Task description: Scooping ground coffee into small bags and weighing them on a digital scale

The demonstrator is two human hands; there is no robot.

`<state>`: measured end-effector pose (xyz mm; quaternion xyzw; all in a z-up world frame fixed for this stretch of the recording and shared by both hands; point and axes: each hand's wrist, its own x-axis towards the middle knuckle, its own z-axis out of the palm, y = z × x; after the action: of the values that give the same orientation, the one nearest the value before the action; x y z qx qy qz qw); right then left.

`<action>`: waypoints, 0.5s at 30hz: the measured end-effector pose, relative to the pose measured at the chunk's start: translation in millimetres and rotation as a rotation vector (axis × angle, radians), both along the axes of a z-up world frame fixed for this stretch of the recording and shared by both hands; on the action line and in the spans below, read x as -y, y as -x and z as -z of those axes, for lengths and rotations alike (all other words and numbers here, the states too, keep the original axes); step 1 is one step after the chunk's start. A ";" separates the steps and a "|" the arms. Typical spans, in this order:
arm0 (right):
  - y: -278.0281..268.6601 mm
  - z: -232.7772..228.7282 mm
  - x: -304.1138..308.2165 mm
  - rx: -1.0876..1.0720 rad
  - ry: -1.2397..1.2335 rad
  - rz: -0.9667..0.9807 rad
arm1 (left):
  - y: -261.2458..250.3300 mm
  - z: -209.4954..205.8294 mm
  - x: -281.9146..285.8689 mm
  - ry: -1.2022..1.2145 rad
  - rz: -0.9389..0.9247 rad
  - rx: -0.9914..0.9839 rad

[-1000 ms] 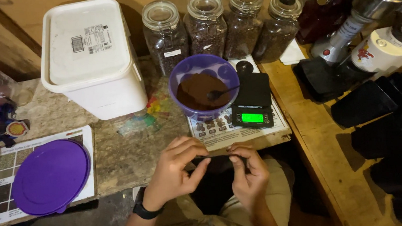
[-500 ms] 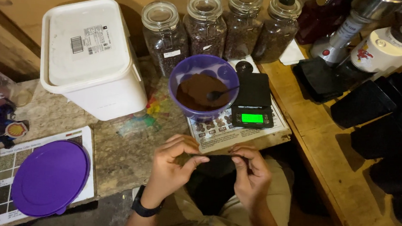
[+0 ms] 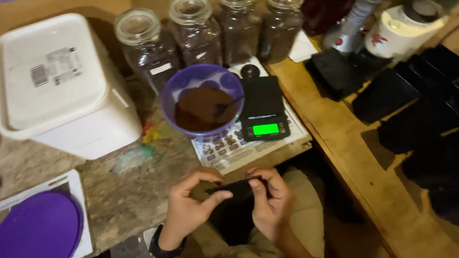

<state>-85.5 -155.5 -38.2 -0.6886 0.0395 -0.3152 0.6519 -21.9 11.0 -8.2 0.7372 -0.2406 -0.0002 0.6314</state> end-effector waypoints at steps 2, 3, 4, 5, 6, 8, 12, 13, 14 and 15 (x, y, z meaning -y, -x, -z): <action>1.1 -2.2 0.0 -0.004 -0.017 0.062 | 0.5 5.5 9.2 -0.020 0.092 -0.097; 0.9 -3.7 -0.3 -0.007 -0.032 0.103 | 1.1 8.1 13.1 -0.039 0.163 -0.194; 1.6 -2.1 0.7 -0.009 -0.033 0.112 | 2.0 11.2 15.7 -0.041 0.173 -0.196; 0.9 -0.1 1.9 0.002 -0.032 0.152 | 2.5 14.4 17.9 -0.090 0.180 -0.274; 0.2 1.8 2.3 0.012 -0.030 0.191 | 3.0 17.7 19.5 -0.140 0.187 -0.352; -0.1 5.2 4.7 0.009 -0.034 0.178 | 1.1 19.0 19.3 -0.192 0.170 -0.250; 0.1 -12.5 2.9 -0.059 -0.080 0.002 | -5.5 15.5 16.8 -0.102 0.164 -0.155; -2.3 -8.3 3.4 -0.060 -0.080 -0.009 | -8.1 17.2 15.7 -0.101 0.153 -0.156; -4.6 -4.1 4.0 -0.086 -0.044 0.015 | -10.7 18.9 14.6 -0.093 0.159 -0.143; -7.0 0.4 4.3 -0.109 -0.009 0.041 | -13.7 20.6 13.5 -0.086 0.168 -0.127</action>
<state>-78.5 -159.8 -38.6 -0.7008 0.0902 -0.2904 0.6453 -8.2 -2.5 -28.8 0.7392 -0.2607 -0.1102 0.6111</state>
